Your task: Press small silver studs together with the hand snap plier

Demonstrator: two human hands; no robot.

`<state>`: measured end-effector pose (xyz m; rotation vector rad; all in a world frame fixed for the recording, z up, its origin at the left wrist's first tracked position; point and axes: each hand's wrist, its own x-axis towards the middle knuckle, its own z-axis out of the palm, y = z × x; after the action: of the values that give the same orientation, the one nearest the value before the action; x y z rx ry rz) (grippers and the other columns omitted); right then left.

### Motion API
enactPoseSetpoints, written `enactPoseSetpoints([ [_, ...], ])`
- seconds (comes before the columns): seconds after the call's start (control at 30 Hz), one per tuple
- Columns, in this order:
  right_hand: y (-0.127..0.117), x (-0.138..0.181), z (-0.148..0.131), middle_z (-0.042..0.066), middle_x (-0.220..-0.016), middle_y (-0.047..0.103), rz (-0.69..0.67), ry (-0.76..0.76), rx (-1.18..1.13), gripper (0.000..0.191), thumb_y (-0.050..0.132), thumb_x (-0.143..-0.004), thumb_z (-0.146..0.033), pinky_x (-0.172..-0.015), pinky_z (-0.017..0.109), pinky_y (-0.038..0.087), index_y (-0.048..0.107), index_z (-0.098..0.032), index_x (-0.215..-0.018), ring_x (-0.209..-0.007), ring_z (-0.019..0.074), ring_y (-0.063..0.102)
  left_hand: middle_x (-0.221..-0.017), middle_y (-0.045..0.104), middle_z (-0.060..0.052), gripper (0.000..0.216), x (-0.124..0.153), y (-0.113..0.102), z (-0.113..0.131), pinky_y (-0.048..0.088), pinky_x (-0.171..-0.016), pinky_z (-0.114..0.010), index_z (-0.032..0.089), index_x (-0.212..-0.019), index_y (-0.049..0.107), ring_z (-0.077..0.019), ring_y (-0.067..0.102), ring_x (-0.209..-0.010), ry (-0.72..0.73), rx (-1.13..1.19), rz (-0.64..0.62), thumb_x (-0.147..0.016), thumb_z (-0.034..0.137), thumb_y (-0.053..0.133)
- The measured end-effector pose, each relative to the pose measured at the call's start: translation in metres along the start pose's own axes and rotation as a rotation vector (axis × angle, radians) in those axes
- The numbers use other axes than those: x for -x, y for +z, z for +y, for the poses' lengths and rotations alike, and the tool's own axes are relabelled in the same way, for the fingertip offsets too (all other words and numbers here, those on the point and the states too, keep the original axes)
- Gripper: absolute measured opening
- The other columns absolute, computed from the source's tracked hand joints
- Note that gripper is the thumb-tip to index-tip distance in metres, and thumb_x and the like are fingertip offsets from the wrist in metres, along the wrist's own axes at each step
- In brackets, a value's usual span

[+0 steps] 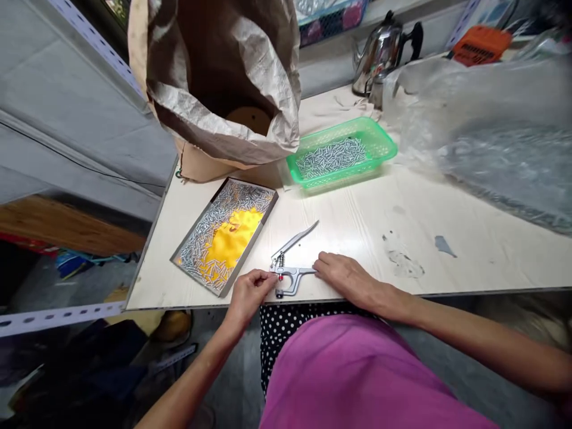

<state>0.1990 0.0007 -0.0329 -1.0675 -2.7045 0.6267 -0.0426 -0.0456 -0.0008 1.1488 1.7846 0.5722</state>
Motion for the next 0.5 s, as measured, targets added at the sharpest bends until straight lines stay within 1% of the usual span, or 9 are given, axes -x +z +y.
enactPoseSetpoints([
  [0.1, 0.001, 0.003, -0.001, 0.007, -0.090, 0.058, 0.019, -0.014, 0.055, 0.018, 0.040, -0.095, -0.011, -0.065, 0.031, 0.036, 0.055, -0.016, -0.088, -0.076, 0.0179, 0.050, -0.060, 0.063, 0.000, 0.039, 0.002, 0.008, -0.013, 0.034, -0.047, -0.021, 0.015, -0.077, 0.072, -0.0113, 0.049, -0.052, -0.012, 0.025, 0.024, -0.070, 0.053, 0.069],
  [0.2, -0.001, 0.007, -0.004, 0.007, -0.090, 0.058, 0.047, -0.014, 0.047, 0.019, 0.039, -0.093, -0.006, -0.065, 0.031, 0.034, 0.054, -0.017, -0.087, -0.075, 0.0174, 0.049, -0.059, 0.063, 0.000, 0.039, 0.001, 0.010, -0.019, 0.035, -0.048, -0.021, 0.014, -0.078, 0.072, -0.0123, 0.052, -0.054, -0.016, 0.036, 0.032, -0.070, 0.053, 0.069],
  [0.37, -0.005, 0.008, -0.007, 0.006, -0.090, 0.058, 0.056, 0.000, 0.012, 0.019, 0.040, -0.092, -0.005, -0.064, 0.029, 0.033, 0.053, -0.017, -0.086, -0.073, 0.0154, 0.048, -0.063, 0.065, -0.002, 0.041, -0.001, 0.012, -0.023, 0.035, -0.050, -0.021, 0.014, -0.078, 0.073, -0.0126, 0.053, -0.056, -0.003, -0.008, 0.029, -0.070, 0.054, 0.070],
  [0.5, 0.001, 0.006, -0.005, 0.006, -0.088, 0.058, 0.092, -0.020, 0.061, 0.017, 0.042, -0.092, -0.006, -0.063, 0.029, 0.032, 0.054, -0.017, -0.085, -0.072, 0.0158, 0.049, -0.058, 0.061, 0.000, 0.042, -0.002, 0.010, -0.019, 0.034, -0.050, -0.022, 0.014, -0.075, 0.071, -0.0117, 0.049, -0.052, -0.049, -0.055, -0.017, -0.068, 0.055, 0.067],
])
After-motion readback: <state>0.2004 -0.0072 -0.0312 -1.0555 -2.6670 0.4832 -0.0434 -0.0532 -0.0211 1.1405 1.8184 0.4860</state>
